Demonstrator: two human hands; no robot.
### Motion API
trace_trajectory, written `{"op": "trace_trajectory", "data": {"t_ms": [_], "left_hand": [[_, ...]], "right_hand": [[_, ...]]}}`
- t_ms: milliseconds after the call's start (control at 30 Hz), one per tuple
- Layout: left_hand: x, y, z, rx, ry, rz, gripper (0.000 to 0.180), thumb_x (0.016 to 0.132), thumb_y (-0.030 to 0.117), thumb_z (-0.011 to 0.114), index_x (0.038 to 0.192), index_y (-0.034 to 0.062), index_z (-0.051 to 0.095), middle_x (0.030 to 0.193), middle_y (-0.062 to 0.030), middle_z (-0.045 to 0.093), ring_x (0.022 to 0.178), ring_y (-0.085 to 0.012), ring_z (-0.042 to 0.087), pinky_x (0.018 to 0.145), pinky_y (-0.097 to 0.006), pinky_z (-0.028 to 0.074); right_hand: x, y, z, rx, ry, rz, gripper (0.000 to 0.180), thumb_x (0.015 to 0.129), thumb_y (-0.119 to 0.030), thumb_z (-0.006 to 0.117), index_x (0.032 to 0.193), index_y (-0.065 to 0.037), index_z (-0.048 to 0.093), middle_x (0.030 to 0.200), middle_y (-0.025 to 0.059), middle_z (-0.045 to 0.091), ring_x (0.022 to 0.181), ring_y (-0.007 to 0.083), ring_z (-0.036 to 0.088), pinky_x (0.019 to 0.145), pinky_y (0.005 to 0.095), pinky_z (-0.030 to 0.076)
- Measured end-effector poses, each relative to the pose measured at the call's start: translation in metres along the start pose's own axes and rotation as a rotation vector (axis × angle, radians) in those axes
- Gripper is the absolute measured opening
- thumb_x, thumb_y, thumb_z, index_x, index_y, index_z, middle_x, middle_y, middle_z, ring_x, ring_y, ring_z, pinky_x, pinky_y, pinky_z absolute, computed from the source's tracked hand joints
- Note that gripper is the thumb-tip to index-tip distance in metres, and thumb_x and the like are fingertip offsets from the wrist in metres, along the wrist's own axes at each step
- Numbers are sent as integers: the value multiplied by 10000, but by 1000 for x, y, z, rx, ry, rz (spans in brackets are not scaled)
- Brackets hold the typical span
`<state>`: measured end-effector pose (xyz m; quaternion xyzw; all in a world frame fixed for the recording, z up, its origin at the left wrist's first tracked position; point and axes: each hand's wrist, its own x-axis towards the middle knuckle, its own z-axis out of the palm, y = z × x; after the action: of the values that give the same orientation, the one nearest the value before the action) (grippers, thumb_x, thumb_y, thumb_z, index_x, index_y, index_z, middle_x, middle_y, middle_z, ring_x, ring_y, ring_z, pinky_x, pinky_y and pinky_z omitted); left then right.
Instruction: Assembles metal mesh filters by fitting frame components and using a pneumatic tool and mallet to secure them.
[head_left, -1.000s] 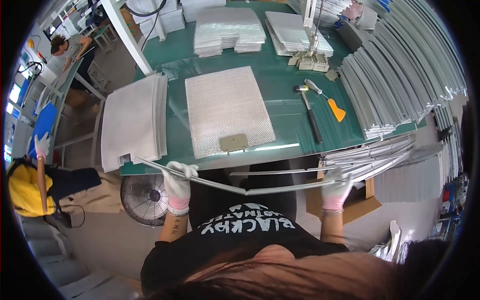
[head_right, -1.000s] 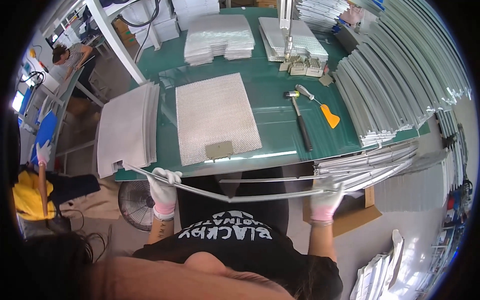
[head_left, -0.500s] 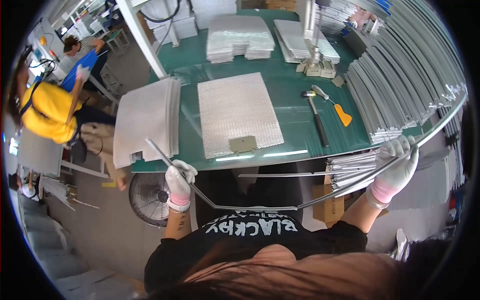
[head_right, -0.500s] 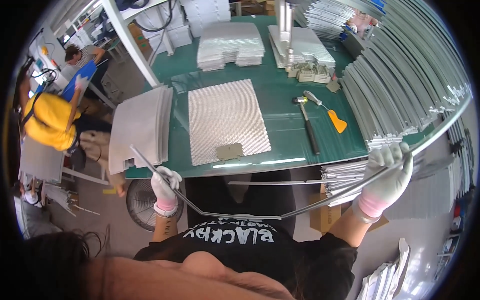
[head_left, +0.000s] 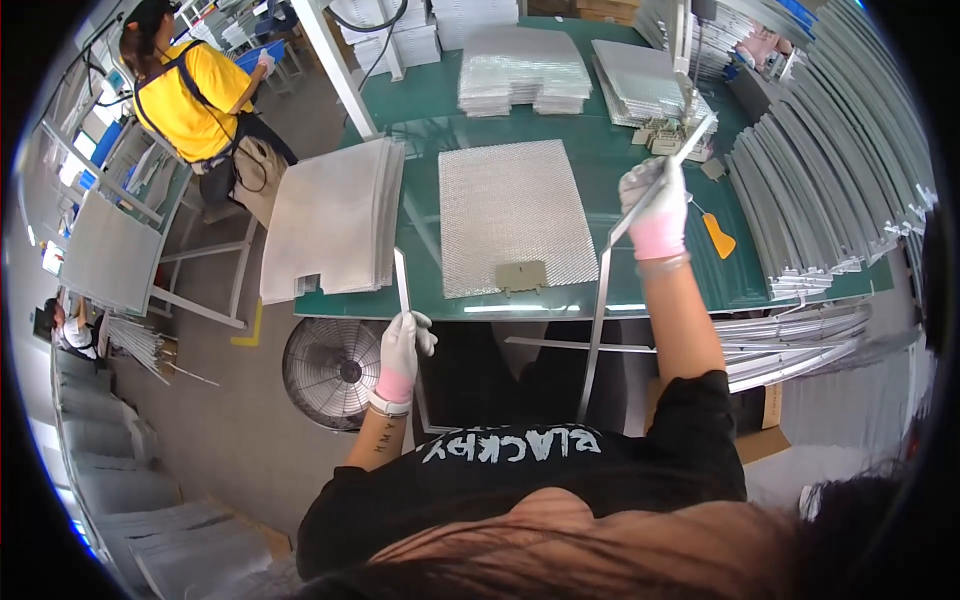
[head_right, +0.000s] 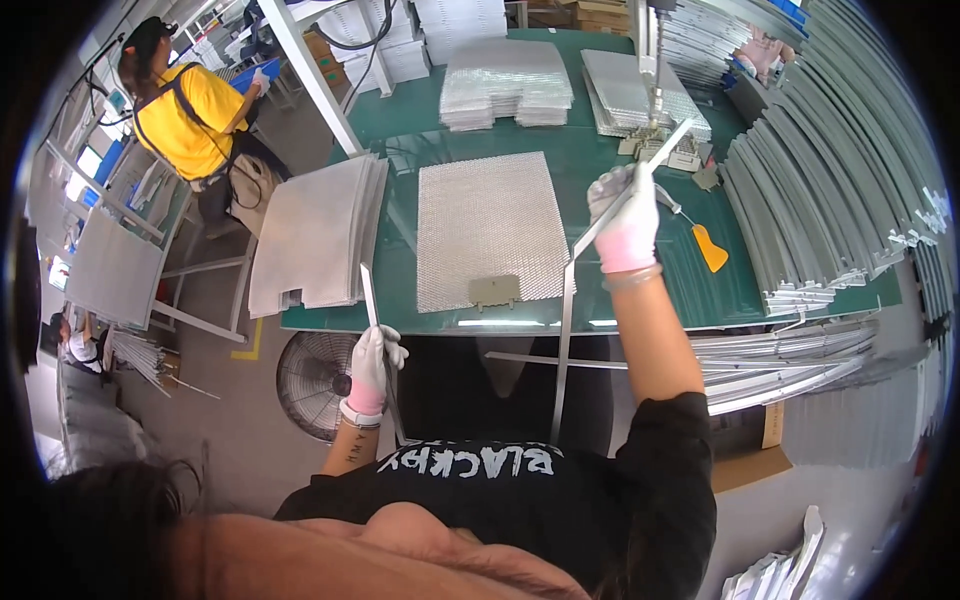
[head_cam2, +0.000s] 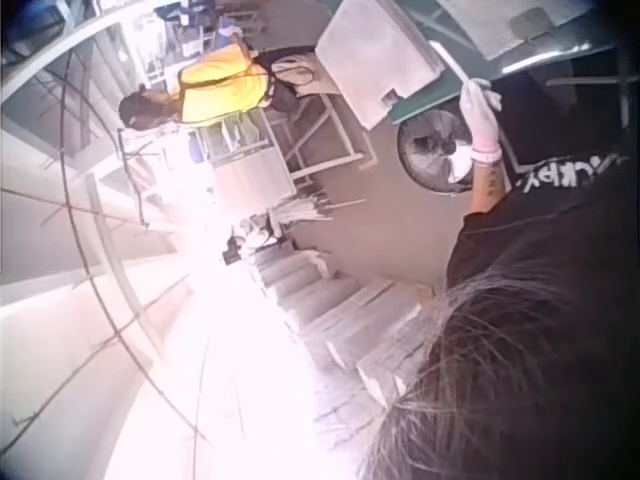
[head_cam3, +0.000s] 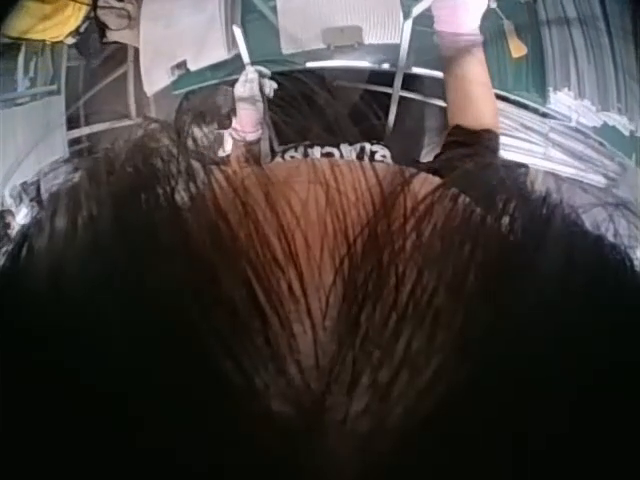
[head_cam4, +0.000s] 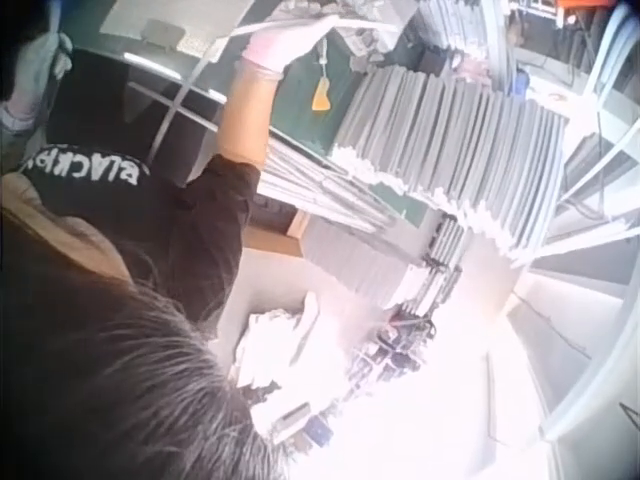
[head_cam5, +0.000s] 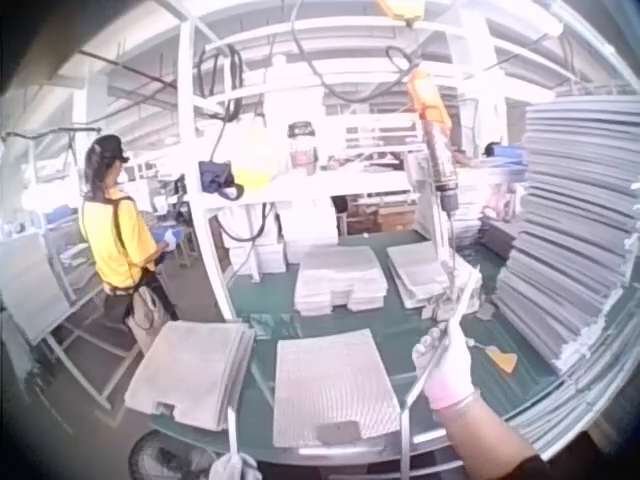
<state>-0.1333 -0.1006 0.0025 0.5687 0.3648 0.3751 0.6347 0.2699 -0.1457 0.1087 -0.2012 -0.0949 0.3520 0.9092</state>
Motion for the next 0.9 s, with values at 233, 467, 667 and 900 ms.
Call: {"op": "trace_trajectory", "data": {"t_ms": [233,467,667,900], "left_hand": [[-18,-6,52,898,254,662,554,823,140,638,1315,-24,442,1337,-223,436,1271,-404,398,1109,-459,296],[-20,-56,141,-792,-482,-531,439,1048,326,415,1356,14,404,1375,-156,482,1279,-291,480,1071,-429,393],[-5,-65,174,-831,-393,-421,434,1051,345,400,1350,30,418,1343,-128,497,1256,-276,495,1074,-437,395],[1,-66,157,-926,-418,-500,452,1053,348,390,1370,26,409,1317,-137,514,1207,-265,522,1064,-407,401]], "right_hand": [[-24,62,-91,-882,-26,316,196,953,-197,527,988,-11,577,814,67,628,761,172,608,729,326,501],[-122,58,-87,-1432,-451,141,395,936,-220,532,1235,37,507,868,174,663,785,282,669,741,385,536],[-148,0,-8,-2329,-605,-17,468,872,-253,618,1259,-11,514,962,189,622,895,336,645,748,445,527],[-186,-60,149,-1683,-1219,-994,315,574,-55,685,885,-9,667,875,93,652,709,246,644,579,342,494]]}}
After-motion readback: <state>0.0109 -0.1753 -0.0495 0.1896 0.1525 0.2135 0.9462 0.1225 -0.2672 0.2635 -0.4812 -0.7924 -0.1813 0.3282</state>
